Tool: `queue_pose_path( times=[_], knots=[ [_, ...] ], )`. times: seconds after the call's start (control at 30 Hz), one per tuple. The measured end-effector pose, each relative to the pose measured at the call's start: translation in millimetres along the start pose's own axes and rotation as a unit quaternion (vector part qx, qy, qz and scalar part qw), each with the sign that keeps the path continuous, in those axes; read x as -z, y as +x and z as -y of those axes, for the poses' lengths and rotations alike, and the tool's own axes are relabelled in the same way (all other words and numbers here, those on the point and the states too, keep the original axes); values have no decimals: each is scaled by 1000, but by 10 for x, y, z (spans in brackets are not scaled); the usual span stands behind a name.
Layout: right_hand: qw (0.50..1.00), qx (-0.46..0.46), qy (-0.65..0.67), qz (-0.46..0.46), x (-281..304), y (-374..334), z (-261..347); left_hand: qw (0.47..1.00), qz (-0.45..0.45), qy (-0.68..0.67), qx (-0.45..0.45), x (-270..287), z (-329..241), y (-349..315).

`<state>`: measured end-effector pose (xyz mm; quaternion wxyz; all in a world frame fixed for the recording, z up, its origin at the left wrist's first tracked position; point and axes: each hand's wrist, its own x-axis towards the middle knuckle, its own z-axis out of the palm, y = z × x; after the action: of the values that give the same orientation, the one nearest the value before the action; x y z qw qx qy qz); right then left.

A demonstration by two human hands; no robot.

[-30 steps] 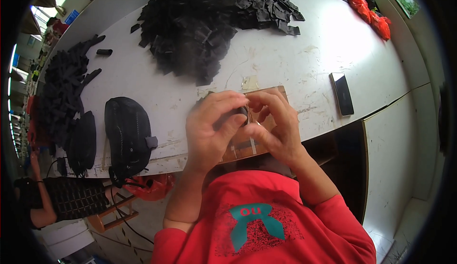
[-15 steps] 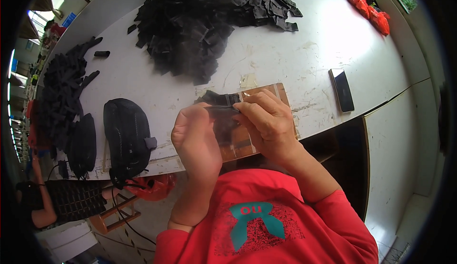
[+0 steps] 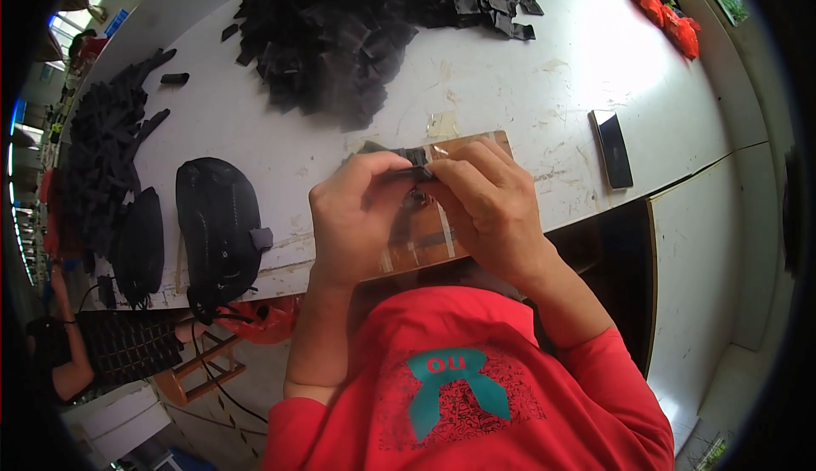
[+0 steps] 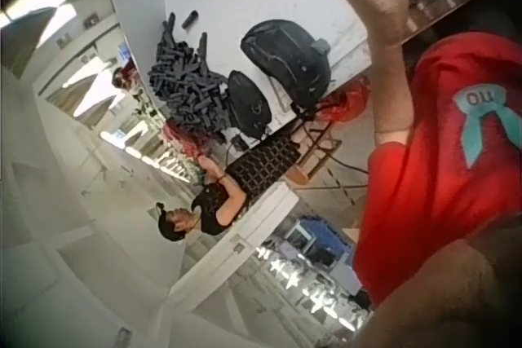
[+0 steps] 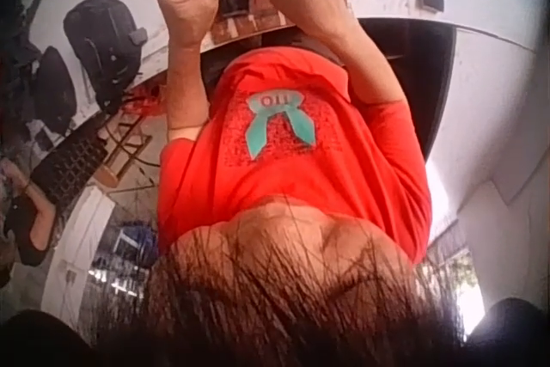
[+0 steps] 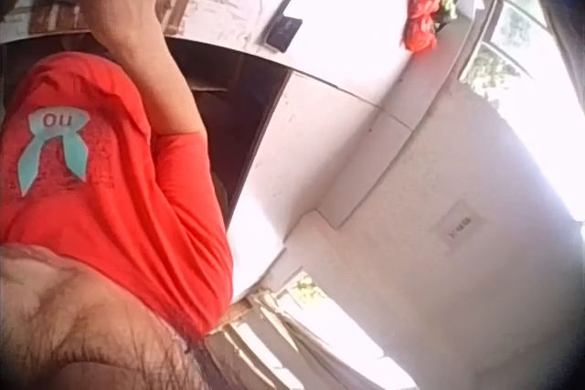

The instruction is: Assembling small black fabric pieces on a workbench by applying thin strips or adhesive.

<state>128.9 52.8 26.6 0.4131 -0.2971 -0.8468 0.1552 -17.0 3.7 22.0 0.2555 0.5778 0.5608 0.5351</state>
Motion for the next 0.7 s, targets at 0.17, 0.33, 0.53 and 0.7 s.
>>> queue_pose_path(
  times=[0.17,0.33,0.53,0.7],
  knots=[
    [997,36,-16,-65,-137,16,-89,999,-24,24,-35,-90,104,-48],
    [969,-98,226,-5,168,92,-76,990,-85,94,55,-181,545,-442],
    [853,-386,293,-195,562,-691,-251,953,54,298,5,-288,731,-883],
    [757,-597,202,-172,482,-1999,-567,915,82,394,24,-379,891,-936]
  ],
)
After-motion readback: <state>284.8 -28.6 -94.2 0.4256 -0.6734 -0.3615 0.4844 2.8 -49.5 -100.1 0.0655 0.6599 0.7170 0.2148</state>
